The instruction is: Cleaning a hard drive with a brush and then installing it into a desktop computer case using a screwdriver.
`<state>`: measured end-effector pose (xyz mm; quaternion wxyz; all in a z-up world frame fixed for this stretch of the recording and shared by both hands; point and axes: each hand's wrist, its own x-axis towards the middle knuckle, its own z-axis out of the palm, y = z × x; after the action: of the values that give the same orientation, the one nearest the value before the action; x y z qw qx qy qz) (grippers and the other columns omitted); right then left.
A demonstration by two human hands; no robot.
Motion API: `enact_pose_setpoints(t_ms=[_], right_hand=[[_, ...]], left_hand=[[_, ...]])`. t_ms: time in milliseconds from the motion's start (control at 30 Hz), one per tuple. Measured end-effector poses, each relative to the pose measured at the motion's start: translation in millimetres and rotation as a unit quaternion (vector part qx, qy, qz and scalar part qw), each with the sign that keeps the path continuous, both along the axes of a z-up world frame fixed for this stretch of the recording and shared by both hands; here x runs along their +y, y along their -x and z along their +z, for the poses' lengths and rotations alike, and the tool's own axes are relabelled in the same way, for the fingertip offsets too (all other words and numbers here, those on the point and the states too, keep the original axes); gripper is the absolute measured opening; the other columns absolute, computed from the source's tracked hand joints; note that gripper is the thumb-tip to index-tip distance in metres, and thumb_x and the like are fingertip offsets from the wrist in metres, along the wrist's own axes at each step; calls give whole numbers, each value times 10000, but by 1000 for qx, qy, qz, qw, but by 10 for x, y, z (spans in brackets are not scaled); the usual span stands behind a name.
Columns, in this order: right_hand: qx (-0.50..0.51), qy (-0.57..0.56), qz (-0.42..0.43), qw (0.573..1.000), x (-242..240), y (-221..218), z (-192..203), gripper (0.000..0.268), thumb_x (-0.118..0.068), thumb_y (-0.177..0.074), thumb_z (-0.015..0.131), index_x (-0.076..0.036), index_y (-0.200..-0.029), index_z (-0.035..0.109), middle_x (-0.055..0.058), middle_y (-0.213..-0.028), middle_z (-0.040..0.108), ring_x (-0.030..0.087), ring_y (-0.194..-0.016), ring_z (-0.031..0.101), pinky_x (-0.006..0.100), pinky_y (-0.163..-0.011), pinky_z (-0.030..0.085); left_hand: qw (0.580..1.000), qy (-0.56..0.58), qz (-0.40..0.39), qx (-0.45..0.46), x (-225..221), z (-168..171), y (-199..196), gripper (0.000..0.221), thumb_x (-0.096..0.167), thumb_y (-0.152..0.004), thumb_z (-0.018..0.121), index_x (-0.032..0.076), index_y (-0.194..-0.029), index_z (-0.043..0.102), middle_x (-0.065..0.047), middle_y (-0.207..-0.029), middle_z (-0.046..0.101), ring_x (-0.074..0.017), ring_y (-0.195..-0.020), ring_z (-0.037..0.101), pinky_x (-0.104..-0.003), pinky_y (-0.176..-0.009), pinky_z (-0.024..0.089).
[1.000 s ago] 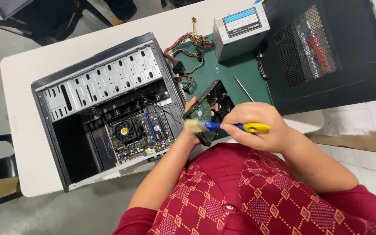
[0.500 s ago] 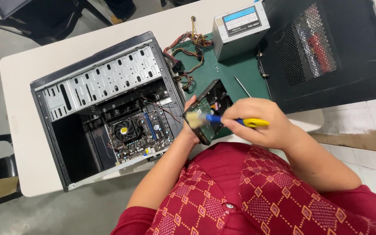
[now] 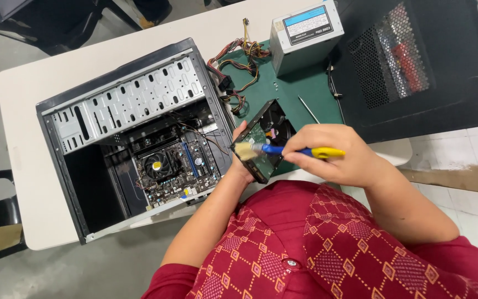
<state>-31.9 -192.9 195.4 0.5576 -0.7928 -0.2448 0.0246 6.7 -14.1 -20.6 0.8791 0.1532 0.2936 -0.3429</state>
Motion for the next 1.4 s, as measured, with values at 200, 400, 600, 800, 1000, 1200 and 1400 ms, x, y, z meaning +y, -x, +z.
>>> enact_pose_setpoints(t_ms=[200,400,600,800,1000,1200,1400], right_hand=[[-61,55,-94,992,-147,-22,3,81,-109,-927,714,-49,-935,767,126,-840,742,301,-754,725,387,-783,591],[-91,88,-182,975,-369,-68,-173,104,-185,-933,731,-86,-930,765,105,-843,732,304,-785,728,385,-754,575],[-66,116,-199,971,-373,-132,-232,104,-189,-916,738,-89,-915,769,114,-850,759,322,-812,750,375,-768,584],[72,118,-161,977,-226,-275,-250,170,-164,-884,746,-42,-1003,747,205,-967,774,394,-955,757,476,-867,576],[84,151,-170,970,-347,-445,-605,163,-187,-927,717,-59,-1019,755,189,-996,771,389,-1009,733,454,-925,558],[95,14,-92,991,-97,-332,-646,141,-176,-943,681,-109,-996,794,96,-948,767,270,-936,747,395,-891,552],[-33,24,-66,997,208,-188,-427,163,-123,-918,688,-111,-1037,799,102,-1128,717,320,-1062,712,411,-956,547]], left_hand=[[998,26,-49,-35,-12,198,28,783,654,-789,707,-9,-1197,621,-301,-1350,592,-428,-1230,609,-601,-1046,503],[994,39,-81,-58,-170,68,-364,786,647,-797,723,29,-1277,652,-252,-1246,663,-465,-1153,641,-721,-950,497],[992,35,-82,-88,-365,-308,-825,848,709,-810,694,37,-1326,646,-272,-1271,665,-448,-1133,670,-666,-967,524],[996,47,-52,-50,-338,-208,-879,802,658,-774,710,42,-1286,662,-258,-1239,676,-438,-1128,665,-641,-996,505],[999,47,14,19,-192,-131,-720,749,598,-731,728,49,-1238,681,-241,-1200,689,-427,-1121,659,-611,-1030,482],[995,53,71,35,-123,-248,-830,750,602,-704,704,62,-1224,696,-229,-1199,693,-435,-1108,656,-599,-1035,475],[995,57,79,25,-104,399,-855,716,560,-705,712,29,-1185,696,-251,-1135,703,-441,-1044,670,-612,-974,507]])
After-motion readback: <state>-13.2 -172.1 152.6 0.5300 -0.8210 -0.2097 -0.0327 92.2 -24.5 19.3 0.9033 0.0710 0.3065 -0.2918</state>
